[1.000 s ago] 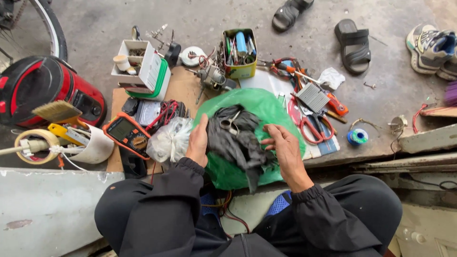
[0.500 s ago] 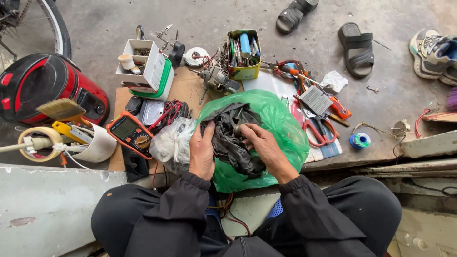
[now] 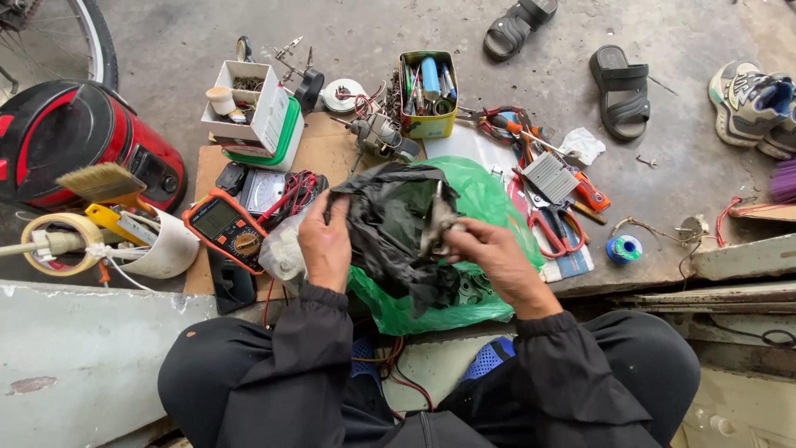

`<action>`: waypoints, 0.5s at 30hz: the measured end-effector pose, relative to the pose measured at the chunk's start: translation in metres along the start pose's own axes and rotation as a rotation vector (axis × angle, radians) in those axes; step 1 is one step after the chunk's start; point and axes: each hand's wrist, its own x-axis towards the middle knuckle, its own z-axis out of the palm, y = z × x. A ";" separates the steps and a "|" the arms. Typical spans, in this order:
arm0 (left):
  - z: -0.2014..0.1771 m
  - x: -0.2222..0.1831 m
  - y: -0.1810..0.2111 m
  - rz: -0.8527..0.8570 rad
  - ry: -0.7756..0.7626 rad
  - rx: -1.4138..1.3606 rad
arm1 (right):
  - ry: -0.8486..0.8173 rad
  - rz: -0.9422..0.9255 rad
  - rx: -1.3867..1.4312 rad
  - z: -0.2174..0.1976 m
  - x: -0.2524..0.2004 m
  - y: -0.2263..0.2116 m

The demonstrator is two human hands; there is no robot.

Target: A person is sitting on the floor disassembling a motor and sorting through bags of various electronic and mechanical components.

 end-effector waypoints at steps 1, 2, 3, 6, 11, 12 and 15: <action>0.002 0.008 -0.016 -0.002 0.003 0.000 | -0.003 0.002 -0.002 0.003 -0.009 -0.020; 0.003 0.017 -0.031 -0.041 0.078 0.040 | 0.029 0.049 0.258 0.006 -0.017 -0.040; 0.004 0.025 -0.047 -0.080 0.153 0.079 | 0.061 0.098 0.517 0.009 -0.024 -0.061; 0.001 0.034 -0.055 -0.123 0.203 0.005 | 0.113 0.037 0.697 -0.056 0.003 -0.027; -0.010 0.023 -0.018 -0.239 0.143 -0.266 | 0.106 0.107 0.368 -0.085 0.000 0.004; -0.014 0.023 -0.018 -0.277 0.122 -0.370 | 0.026 0.093 0.237 -0.087 -0.004 0.009; -0.020 0.019 0.028 -0.266 0.036 -0.552 | 0.084 0.032 0.106 -0.079 -0.020 0.018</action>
